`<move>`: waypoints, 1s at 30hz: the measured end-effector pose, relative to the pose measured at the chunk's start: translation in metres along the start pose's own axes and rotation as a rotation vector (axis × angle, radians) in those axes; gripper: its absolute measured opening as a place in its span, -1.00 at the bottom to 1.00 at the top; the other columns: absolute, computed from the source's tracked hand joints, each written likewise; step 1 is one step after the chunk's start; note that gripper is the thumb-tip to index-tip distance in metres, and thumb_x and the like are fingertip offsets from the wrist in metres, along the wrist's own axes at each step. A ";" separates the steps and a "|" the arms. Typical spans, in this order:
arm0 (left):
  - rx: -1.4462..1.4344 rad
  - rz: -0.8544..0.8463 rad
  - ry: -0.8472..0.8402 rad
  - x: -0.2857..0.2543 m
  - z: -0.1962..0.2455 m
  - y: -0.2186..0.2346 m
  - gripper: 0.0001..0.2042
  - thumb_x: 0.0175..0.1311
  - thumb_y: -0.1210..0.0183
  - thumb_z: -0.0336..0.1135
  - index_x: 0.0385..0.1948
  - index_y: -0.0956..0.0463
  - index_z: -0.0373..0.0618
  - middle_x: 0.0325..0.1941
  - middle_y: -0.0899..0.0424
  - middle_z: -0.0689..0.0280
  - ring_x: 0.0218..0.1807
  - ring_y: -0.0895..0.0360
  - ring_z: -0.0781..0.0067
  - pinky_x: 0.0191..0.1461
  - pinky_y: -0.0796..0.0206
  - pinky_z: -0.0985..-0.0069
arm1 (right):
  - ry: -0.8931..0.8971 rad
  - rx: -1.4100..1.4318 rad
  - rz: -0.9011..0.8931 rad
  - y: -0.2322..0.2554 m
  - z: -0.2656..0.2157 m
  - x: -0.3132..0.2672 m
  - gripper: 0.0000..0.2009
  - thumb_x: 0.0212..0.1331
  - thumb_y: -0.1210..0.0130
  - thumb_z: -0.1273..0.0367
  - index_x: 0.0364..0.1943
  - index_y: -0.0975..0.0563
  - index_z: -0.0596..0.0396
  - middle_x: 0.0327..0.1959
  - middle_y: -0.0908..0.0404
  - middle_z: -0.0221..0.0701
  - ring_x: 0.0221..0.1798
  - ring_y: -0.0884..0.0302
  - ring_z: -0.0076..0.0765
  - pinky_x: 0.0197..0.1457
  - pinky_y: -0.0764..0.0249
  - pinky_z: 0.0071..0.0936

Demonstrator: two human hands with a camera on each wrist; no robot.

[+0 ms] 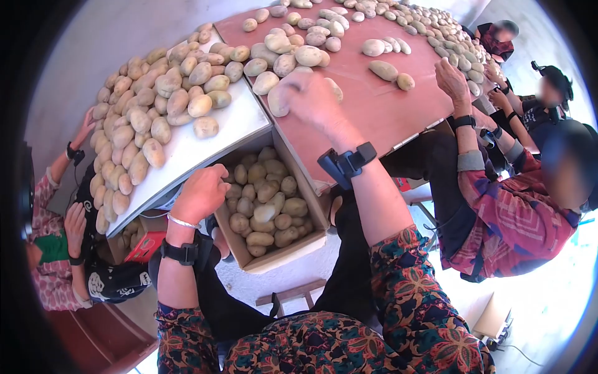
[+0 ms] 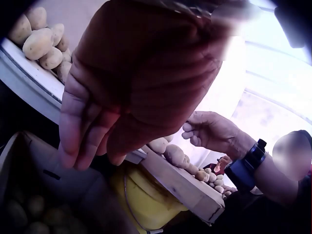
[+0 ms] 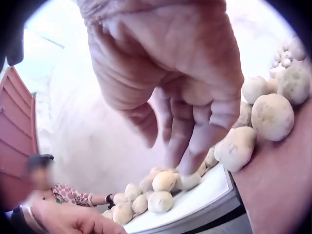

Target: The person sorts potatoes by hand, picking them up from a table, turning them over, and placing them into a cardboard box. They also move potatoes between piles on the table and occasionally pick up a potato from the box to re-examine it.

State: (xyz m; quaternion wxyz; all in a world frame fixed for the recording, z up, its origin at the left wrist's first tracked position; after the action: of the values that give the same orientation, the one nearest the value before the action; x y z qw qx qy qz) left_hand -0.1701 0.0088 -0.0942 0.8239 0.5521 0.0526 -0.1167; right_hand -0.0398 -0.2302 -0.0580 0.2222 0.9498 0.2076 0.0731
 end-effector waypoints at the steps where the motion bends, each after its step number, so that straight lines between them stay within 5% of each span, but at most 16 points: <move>1: -0.003 0.003 0.005 0.000 0.000 0.000 -0.80 0.16 -0.17 -0.39 -0.23 -0.55 -0.29 -0.25 -0.65 -0.07 -0.09 -0.56 -0.16 0.00 -0.36 0.08 | 0.021 -0.160 0.273 0.009 0.004 0.003 -0.79 0.20 -0.13 0.31 -0.22 -0.66 0.14 -0.35 -0.69 -0.28 -0.23 -0.65 -0.29 -0.09 -0.53 -0.38; 2: -0.005 0.006 0.010 0.000 -0.001 0.000 -0.81 0.16 -0.17 -0.39 -0.23 -0.55 -0.28 -0.26 -0.65 -0.07 -0.09 -0.56 -0.16 0.00 -0.36 0.08 | 0.043 -0.321 0.546 0.018 0.009 0.006 -0.77 0.17 -0.09 0.31 -0.23 -0.66 0.15 -0.32 -0.71 -0.17 -0.21 -0.68 -0.13 -0.09 -0.54 -0.28; 5: 0.000 0.023 -0.012 0.002 -0.005 -0.002 -0.80 0.16 -0.18 -0.39 -0.23 -0.55 -0.28 -0.25 -0.66 -0.07 -0.09 -0.56 -0.15 0.00 -0.36 0.08 | -0.018 -0.412 0.667 0.038 0.026 0.011 -0.79 0.17 -0.07 0.35 -0.22 -0.66 0.12 -0.28 -0.69 -0.11 -0.14 -0.67 -0.05 -0.05 -0.52 -0.20; 8: 0.010 -0.007 0.018 0.002 -0.003 -0.001 -0.80 0.17 -0.19 -0.38 -0.21 -0.55 -0.26 -0.23 -0.66 -0.06 -0.08 -0.57 -0.14 0.01 -0.38 0.09 | -0.117 -0.429 0.616 0.047 0.036 0.015 -0.76 0.15 -0.09 0.36 -0.16 -0.65 0.14 -0.21 -0.69 -0.09 -0.07 -0.65 -0.03 0.03 -0.50 -0.18; 17: -0.034 -0.003 -0.002 0.004 0.004 0.003 -0.80 0.18 -0.21 -0.35 -0.21 -0.53 -0.22 -0.25 -0.66 -0.06 -0.08 -0.58 -0.15 -0.01 -0.39 0.07 | -0.005 -0.409 0.645 0.044 0.039 0.049 -0.65 0.15 -0.06 0.36 0.01 -0.54 0.20 -0.07 -0.64 0.01 0.09 -0.57 0.07 0.16 -0.45 -0.15; 24: -0.050 0.069 -0.057 0.000 -0.002 0.003 -0.80 0.16 -0.23 -0.35 -0.26 -0.50 -0.23 -0.35 -0.64 -0.07 -0.16 -0.58 -0.18 -0.08 -0.39 0.03 | -0.015 -0.679 0.390 0.052 0.037 0.103 -0.54 0.12 -0.10 0.31 0.15 -0.44 0.13 0.09 -0.53 0.03 0.18 -0.50 0.08 0.19 -0.44 -0.09; 26: -0.054 0.082 -0.071 -0.001 -0.004 0.003 -0.81 0.16 -0.23 -0.35 -0.26 -0.50 -0.23 -0.35 -0.64 -0.07 -0.16 -0.59 -0.18 -0.08 -0.40 0.03 | -0.135 -1.021 0.199 0.042 0.011 0.095 -0.54 0.12 -0.11 0.30 0.16 -0.44 0.03 0.16 -0.48 -0.02 0.26 -0.44 0.00 0.20 -0.45 -0.08; 30: -0.057 0.100 -0.084 -0.001 -0.004 0.003 -0.81 0.14 -0.25 -0.36 -0.28 -0.51 -0.25 -0.35 -0.64 -0.06 -0.16 -0.59 -0.16 -0.08 -0.41 0.05 | -0.179 -1.174 0.135 0.043 0.001 0.099 -0.54 0.11 -0.12 0.30 0.17 -0.44 -0.05 0.17 -0.48 -0.08 0.32 -0.38 -0.09 0.19 -0.46 -0.09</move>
State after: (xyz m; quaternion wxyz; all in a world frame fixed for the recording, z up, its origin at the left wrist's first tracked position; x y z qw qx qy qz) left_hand -0.1700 0.0135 -0.0923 0.8457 0.5249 -0.0066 -0.0968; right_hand 0.0651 -0.2239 -0.0350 0.7216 0.6817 0.0522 0.1090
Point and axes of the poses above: each hand's wrist, its own x-axis towards the middle knuckle, its own y-axis out of the back of the hand, z = x × y, the point moved 1 cm from there along x, towards the middle knuckle
